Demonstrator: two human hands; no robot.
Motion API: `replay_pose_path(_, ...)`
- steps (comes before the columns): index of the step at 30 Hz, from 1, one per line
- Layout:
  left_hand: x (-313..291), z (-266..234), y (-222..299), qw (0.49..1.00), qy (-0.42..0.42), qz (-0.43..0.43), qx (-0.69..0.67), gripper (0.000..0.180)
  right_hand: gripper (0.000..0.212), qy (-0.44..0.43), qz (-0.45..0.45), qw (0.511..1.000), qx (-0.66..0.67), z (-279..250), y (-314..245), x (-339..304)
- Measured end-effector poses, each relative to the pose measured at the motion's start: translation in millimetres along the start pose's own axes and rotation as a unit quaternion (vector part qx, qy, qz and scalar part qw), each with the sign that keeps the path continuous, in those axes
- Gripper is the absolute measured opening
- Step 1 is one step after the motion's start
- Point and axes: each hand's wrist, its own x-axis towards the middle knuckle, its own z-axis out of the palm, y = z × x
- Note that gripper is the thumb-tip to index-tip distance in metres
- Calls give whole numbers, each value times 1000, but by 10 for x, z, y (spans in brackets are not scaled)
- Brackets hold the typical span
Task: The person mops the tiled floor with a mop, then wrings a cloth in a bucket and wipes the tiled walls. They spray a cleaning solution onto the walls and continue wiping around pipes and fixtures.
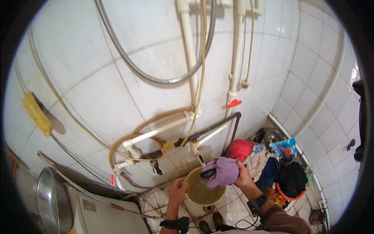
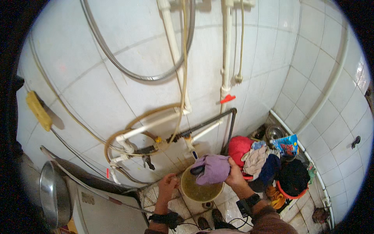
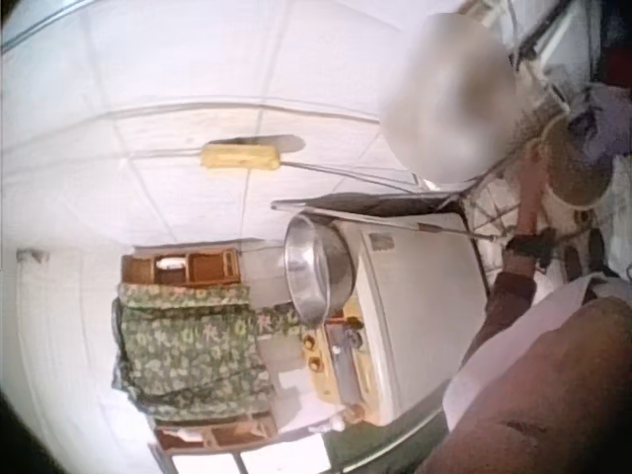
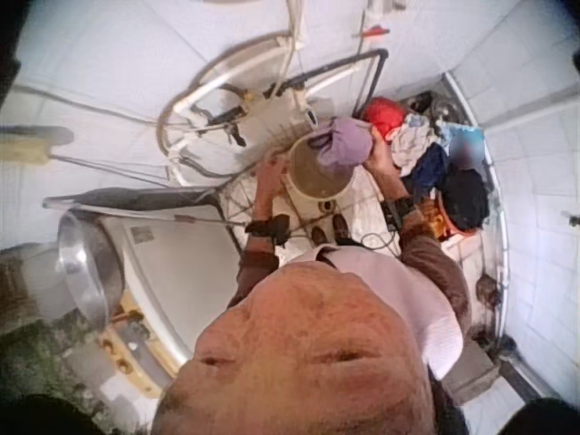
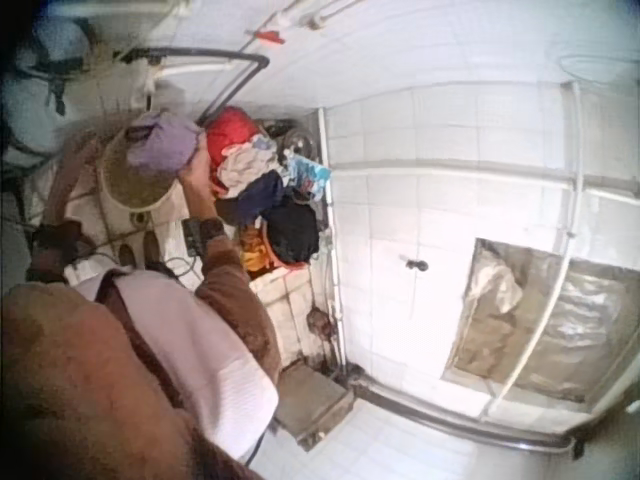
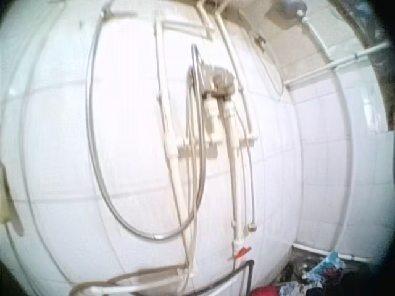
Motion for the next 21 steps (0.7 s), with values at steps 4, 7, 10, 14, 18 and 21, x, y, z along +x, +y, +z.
replay_pose_path(4, -226, -872, 450, 974, 133, 145, 114, 33, 49, -54, -74, 996, 12, 911, -528, -177)
replay_pose_path(7, -737, -1631, 684, 920, 312, 205, 121, 30, 44, -204, -147, 968, -16, 1676, -809, -341)
replay_pose_path(10, -1352, -2391, 835, 811, 467, 200, 291, 34, 40, -293, -238, 925, -42, 2470, -972, -425)
replay_pose_path(14, -2176, -3082, 690, 621, 608, 103, 484, 48, 33, -440, -443, 780, -44, 3626, -1106, -318)
replay_pose_path(18, -2680, -3435, 273, 508, 606, 15, 612, 49, 46, -205, -744, 551, -317, 4564, -976, 106)
replay_pose_path(21, -2804, -3523, -13, 465, 594, -27, 656, 53, 60, -127, -760, 401, -495, 4680, -683, 435)
